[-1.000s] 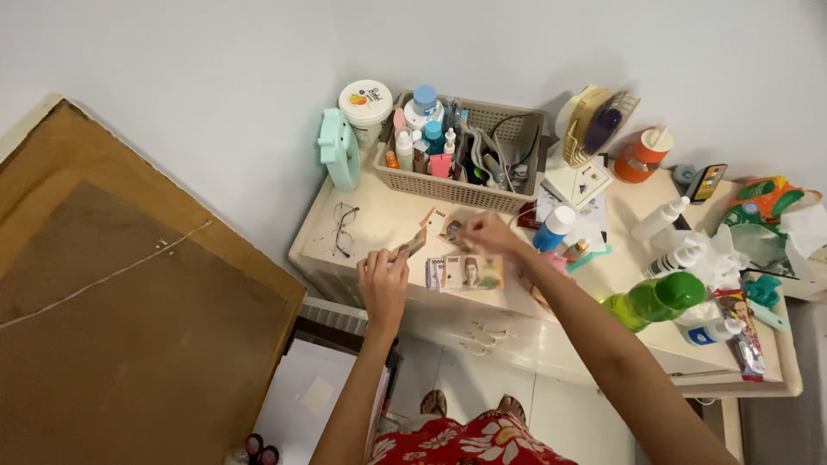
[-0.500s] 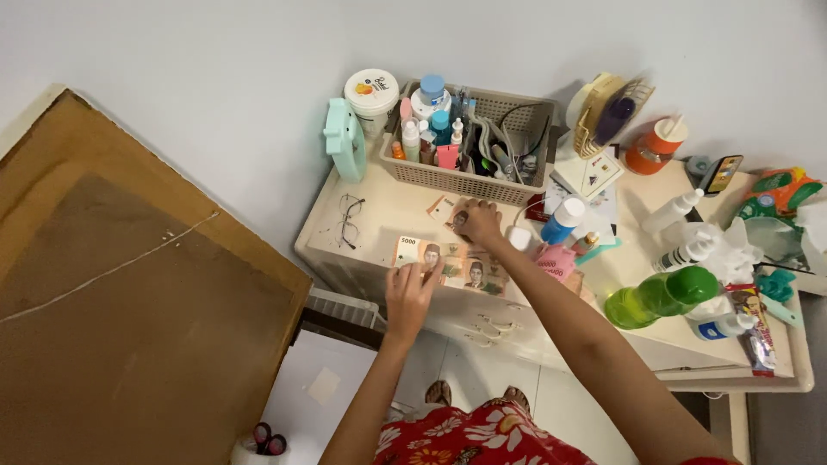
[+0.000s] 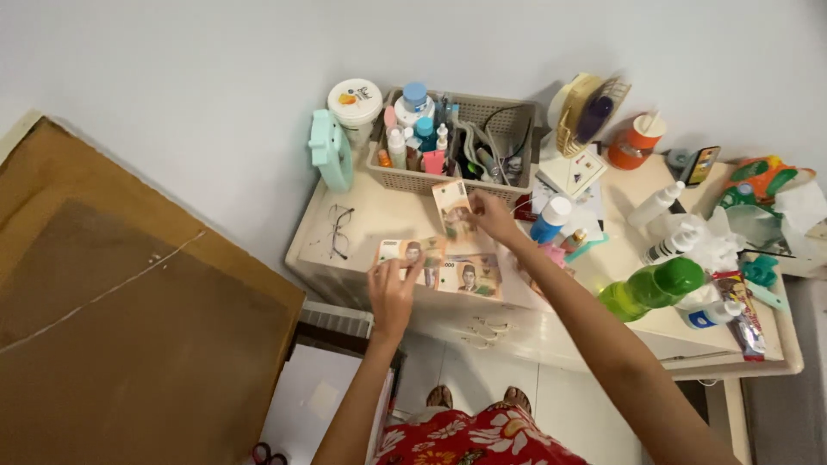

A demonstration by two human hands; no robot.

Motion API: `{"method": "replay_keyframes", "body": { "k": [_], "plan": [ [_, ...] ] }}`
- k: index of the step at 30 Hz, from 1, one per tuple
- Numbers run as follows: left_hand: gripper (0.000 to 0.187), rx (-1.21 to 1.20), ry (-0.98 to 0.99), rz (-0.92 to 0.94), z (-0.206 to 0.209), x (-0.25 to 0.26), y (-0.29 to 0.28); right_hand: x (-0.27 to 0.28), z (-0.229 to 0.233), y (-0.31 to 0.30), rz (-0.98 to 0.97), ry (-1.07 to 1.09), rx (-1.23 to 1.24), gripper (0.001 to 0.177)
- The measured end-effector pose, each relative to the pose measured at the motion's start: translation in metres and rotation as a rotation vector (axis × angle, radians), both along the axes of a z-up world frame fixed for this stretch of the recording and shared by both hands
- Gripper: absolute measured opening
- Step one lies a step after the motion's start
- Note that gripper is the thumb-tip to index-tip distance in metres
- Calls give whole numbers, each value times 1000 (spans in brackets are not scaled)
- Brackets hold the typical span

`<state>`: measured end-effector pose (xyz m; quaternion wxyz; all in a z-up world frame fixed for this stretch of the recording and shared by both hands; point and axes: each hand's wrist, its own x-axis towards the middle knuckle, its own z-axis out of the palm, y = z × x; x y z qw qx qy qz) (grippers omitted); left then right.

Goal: The person counts currency by hand on a dresser, places it into a small bag, and then packs a plastic packet and a blister pack of pills into the same bag before hanging it on a wall hook.

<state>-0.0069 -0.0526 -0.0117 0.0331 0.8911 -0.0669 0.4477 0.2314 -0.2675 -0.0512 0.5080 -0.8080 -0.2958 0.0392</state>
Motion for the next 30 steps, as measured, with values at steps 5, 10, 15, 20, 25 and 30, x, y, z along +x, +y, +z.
{"method": "replay_keyframes", "body": {
  "k": [5,10,15,20,25,30],
  "plan": [
    [19,-69,3,75,23,-3,1,-74,66,-32,253,376,-110,11],
    [20,-156,64,10,-5,18,-13,-66,-34,-26,357,139,-277,16],
    [28,-183,97,-70,25,11,-45,-62,-71,-17,107,-368,-760,23],
    [26,-173,144,-51,26,10,-51,-98,-33,-15,-10,-551,-752,41],
    [25,-217,110,-38,13,15,-32,-168,43,-20,76,-498,-718,69],
    [26,-191,111,-24,8,21,-27,-161,-5,-26,45,-544,-614,43]
  ]
}}
